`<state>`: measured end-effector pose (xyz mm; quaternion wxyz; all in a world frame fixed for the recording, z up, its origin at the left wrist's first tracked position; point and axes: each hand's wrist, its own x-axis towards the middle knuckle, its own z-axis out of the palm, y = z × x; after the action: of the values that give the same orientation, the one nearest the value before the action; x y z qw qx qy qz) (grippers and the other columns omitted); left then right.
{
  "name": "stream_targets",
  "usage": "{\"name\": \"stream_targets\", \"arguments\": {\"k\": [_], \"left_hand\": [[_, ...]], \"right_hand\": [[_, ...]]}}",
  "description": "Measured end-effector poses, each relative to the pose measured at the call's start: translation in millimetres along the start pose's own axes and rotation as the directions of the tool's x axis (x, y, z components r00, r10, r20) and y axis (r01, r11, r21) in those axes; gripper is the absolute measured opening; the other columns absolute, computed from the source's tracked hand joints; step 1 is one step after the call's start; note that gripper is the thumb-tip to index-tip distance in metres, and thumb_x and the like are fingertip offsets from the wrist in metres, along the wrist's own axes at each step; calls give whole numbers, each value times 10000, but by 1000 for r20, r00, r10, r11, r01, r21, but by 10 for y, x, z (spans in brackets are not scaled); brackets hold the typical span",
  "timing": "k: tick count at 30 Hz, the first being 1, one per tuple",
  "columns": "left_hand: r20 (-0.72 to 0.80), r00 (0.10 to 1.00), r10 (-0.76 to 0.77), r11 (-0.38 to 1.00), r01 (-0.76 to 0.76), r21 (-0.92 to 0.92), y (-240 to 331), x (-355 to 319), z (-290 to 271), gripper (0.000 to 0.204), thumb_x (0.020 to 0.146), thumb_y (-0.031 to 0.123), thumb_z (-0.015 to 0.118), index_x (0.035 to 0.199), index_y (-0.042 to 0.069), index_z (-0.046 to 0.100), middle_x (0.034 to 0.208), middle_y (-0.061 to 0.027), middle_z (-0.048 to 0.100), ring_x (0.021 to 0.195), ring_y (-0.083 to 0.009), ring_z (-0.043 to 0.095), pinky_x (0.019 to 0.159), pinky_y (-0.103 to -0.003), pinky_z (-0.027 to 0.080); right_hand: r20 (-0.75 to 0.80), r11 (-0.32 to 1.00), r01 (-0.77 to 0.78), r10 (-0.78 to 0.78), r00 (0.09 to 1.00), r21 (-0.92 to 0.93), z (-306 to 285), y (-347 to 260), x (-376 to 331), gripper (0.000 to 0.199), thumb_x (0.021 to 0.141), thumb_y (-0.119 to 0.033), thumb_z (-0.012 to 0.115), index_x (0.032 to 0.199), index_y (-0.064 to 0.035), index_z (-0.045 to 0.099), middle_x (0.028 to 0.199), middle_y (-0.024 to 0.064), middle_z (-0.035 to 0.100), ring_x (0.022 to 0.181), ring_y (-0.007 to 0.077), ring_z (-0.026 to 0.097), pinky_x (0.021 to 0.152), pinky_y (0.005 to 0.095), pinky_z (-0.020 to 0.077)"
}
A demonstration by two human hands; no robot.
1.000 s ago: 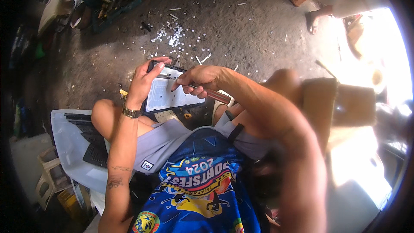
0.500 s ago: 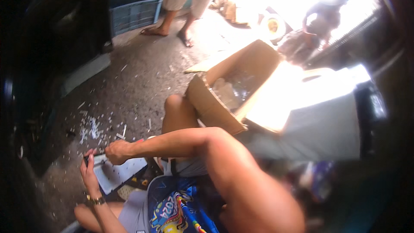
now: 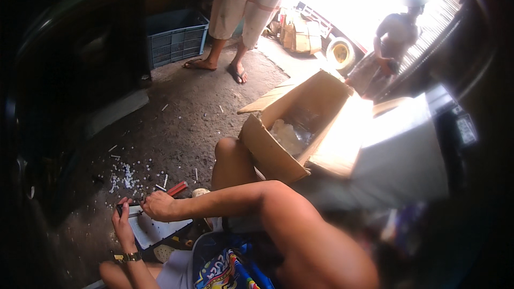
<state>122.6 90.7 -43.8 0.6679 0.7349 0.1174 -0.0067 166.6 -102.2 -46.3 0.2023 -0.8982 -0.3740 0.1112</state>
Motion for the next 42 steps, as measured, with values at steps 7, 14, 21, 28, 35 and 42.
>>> {"name": "stream_targets", "arguments": {"k": [7, 14, 21, 28, 35, 42], "left_hand": [[-36, 999, 6, 999, -7, -45, -4, -52, 17, 586, 1114, 477, 416, 1280, -13, 691, 1238, -123, 738, 1142, -187, 667, 1021, -338, 471], [-64, 998, -15, 998, 11, -63, 60, -47, 83, 676, 1122, 524, 354, 1217, -41, 713, 1157, -139, 759, 1129, -214, 672, 1004, -343, 478], [-96, 995, 35, 998, -29, 61, 64, -46, 98, 682, 1122, 530, 350, 1198, -36, 723, 1122, -150, 765, 1095, -240, 692, 983, -347, 489], [-85, 996, -28, 998, 23, -64, 39, -36, 94, 670, 1117, 529, 372, 1231, -42, 703, 1130, -159, 760, 1100, -231, 685, 985, -349, 480], [-90, 996, -18, 999, 14, -46, 59, -46, 125, 672, 1117, 533, 365, 1217, -35, 710, 1121, -148, 764, 1081, -240, 691, 988, -347, 476], [-75, 996, -38, 998, 34, -53, 57, -40, 104, 661, 1119, 518, 373, 1220, -47, 699, 1122, -160, 761, 1089, -249, 699, 960, -356, 495]], "right_hand": [[-13, 979, 22, -26, 1000, -201, -35, 31, 29, 170, 859, -115, 589, 944, -78, 731, 826, 176, 739, 775, 347, 745, 663, 456, 602], [-35, 991, 67, -71, 997, -113, -89, -36, -1, 190, 964, -142, 583, 994, 39, 630, 983, 235, 707, 976, 415, 695, 796, 502, 571], [-192, 997, 63, -71, 979, -48, -26, -99, 63, 183, 924, -154, 631, 1016, 4, 624, 939, 186, 680, 926, 390, 680, 782, 506, 555], [-92, 998, 45, -50, 995, -50, -40, -138, 24, 209, 896, -81, 603, 1078, 18, 621, 1035, 197, 656, 1101, 385, 605, 954, 481, 508], [-45, 992, -95, 99, 994, 82, -108, -177, 62, 187, 908, -92, 608, 1064, 11, 624, 1048, 223, 656, 977, 424, 677, 852, 543, 539], [-23, 1000, -3, 3, 1000, 14, -26, -150, -2, 214, 917, -103, 605, 1102, 3, 625, 1048, 220, 668, 931, 444, 687, 813, 549, 546]]}}
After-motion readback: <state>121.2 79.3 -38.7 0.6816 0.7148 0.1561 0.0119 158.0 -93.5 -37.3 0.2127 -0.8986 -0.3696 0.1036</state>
